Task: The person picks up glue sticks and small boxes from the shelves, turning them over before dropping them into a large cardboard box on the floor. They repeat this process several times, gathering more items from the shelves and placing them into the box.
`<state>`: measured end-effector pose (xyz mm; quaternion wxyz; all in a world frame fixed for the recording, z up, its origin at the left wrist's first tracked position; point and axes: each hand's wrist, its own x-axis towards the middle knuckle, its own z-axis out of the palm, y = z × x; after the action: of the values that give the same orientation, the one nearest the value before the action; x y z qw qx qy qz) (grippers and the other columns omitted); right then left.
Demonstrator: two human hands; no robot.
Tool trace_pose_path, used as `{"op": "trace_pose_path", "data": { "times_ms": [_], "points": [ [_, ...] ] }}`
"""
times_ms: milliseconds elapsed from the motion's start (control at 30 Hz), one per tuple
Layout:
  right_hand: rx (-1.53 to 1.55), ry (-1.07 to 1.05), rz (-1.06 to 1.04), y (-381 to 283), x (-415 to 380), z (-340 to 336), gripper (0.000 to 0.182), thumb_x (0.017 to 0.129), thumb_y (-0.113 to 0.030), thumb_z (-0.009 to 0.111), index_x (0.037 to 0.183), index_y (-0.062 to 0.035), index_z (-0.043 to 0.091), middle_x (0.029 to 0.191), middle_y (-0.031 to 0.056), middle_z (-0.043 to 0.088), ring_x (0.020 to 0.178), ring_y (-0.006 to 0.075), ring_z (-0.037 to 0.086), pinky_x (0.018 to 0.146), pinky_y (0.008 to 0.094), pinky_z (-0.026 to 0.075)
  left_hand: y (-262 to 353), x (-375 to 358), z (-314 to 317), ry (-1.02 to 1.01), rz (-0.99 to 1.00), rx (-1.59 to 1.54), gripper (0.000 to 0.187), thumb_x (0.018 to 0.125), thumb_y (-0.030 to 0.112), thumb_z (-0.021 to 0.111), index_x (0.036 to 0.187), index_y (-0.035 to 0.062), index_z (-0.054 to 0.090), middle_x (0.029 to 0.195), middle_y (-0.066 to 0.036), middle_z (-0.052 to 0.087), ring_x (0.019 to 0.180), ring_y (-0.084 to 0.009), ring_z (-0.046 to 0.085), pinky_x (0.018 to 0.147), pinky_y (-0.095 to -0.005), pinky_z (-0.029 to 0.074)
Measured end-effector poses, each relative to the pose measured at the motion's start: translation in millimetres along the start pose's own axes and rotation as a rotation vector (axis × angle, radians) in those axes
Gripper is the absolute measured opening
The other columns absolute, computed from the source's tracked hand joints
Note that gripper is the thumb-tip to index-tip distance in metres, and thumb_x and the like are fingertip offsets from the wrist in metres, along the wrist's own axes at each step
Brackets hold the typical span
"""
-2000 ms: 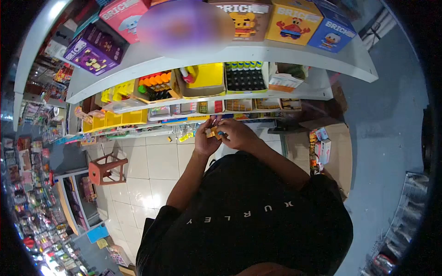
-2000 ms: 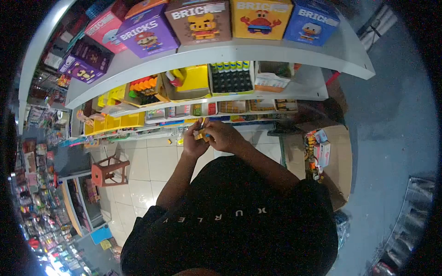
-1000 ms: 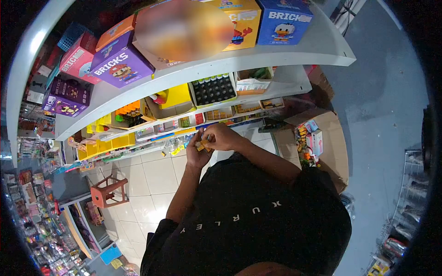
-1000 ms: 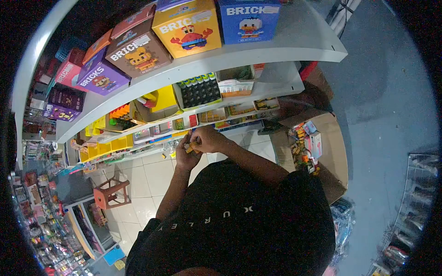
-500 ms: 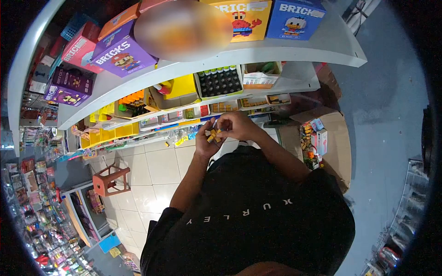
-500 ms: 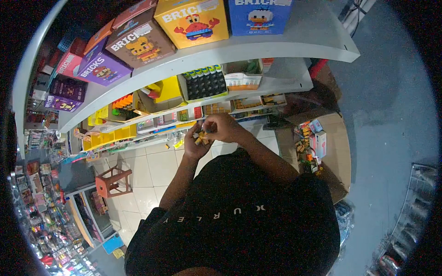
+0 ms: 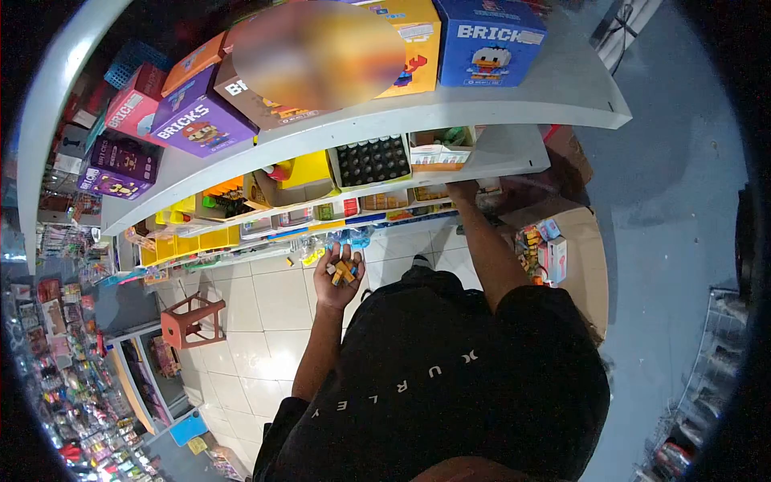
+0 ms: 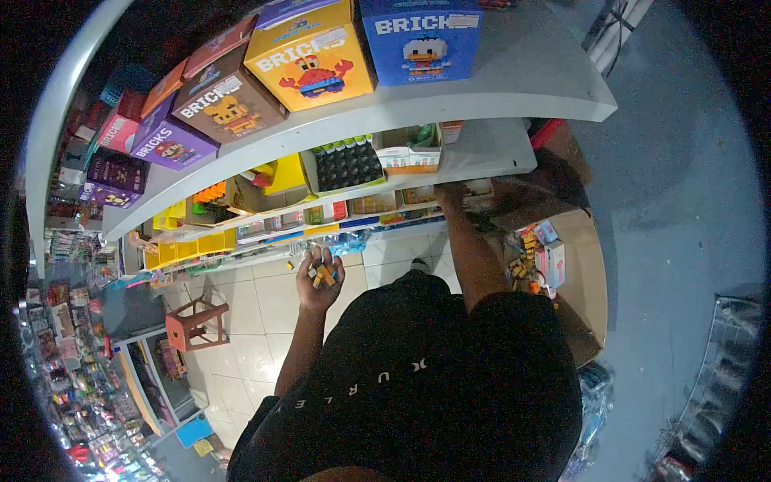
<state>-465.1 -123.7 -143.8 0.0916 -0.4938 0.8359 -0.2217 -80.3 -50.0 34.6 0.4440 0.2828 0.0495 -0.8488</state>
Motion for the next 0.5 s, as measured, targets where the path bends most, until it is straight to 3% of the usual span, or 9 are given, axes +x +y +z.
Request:
{"op": "trace_pose_path", "data": {
  "times_ms": [33, 133, 233, 267, 433, 500],
  "points": [
    [-0.015, -0.023, 0.023, 10, 5, 17, 0.042, 0.086, -0.030, 0.061, 0.118, -0.0040, 0.056, 0.119, 0.0207, 0.058, 0.114, 0.0397, 0.051, 0.099, 0.0519, 0.040, 0, -4, 1, 0.001, 0.009, 0.019, 0.020, 0.094, 0.035, 0.054, 0.096, 0.0167, 0.060, 0.095, 0.001, 0.058, 0.097, -0.0230, 0.056, 0.084, -0.0370, 0.048],
    [-0.029, 0.169, 0.004, 61, 20, 88, 0.055, 0.084, -0.040, 0.063, 0.126, -0.0056, 0.053, 0.126, 0.0205, 0.055, 0.118, 0.0364, 0.052, 0.099, 0.0466, 0.041, -1, -13, 6, 0.016, 0.044, 0.061, 0.018, 0.095, 0.035, 0.051, 0.091, 0.0167, 0.052, 0.088, 0.003, 0.050, 0.095, -0.0182, 0.052, 0.085, -0.0331, 0.046],
    [0.284, 0.171, 0.103, 16, 13, 52, 0.044, 0.089, -0.032, 0.057, 0.122, -0.0033, 0.051, 0.122, 0.0206, 0.054, 0.116, 0.0357, 0.051, 0.099, 0.0463, 0.040, 3, -14, -12, -0.057, 0.046, 0.008, 0.020, 0.092, 0.034, 0.056, 0.097, 0.0169, 0.064, 0.096, 0.000, 0.062, 0.095, -0.0239, 0.058, 0.082, -0.0371, 0.050],
    [0.386, 0.168, 0.138, 4, 11, 43, 0.040, 0.091, -0.029, 0.054, 0.121, -0.0026, 0.050, 0.121, 0.0207, 0.054, 0.115, 0.0355, 0.050, 0.099, 0.0461, 0.039, 3, -16, -9, -0.027, 0.057, 0.017, 0.019, 0.093, 0.035, 0.055, 0.095, 0.0170, 0.063, 0.092, 0.001, 0.059, 0.094, -0.0228, 0.057, 0.082, -0.0365, 0.050],
    [0.083, 0.024, 0.069, 50, 25, 103, 0.048, 0.088, -0.034, 0.057, 0.125, -0.0045, 0.052, 0.129, 0.0196, 0.053, 0.121, 0.0349, 0.050, 0.102, 0.0455, 0.038, 3, -18, -11, -0.066, 0.047, -0.002, 0.019, 0.094, 0.034, 0.053, 0.091, 0.0168, 0.060, 0.089, 0.001, 0.055, 0.092, -0.0213, 0.054, 0.082, -0.0358, 0.049],
    [0.062, -0.041, 0.086, 44, 21, 94, 0.049, 0.087, -0.034, 0.059, 0.124, -0.0030, 0.052, 0.127, 0.0196, 0.054, 0.119, 0.0352, 0.050, 0.100, 0.0452, 0.040, 1, -19, -5, -0.032, 0.044, 0.010, 0.019, 0.094, 0.034, 0.052, 0.091, 0.0169, 0.058, 0.089, 0.002, 0.054, 0.091, -0.0203, 0.053, 0.083, -0.0349, 0.047]
  ]
}}
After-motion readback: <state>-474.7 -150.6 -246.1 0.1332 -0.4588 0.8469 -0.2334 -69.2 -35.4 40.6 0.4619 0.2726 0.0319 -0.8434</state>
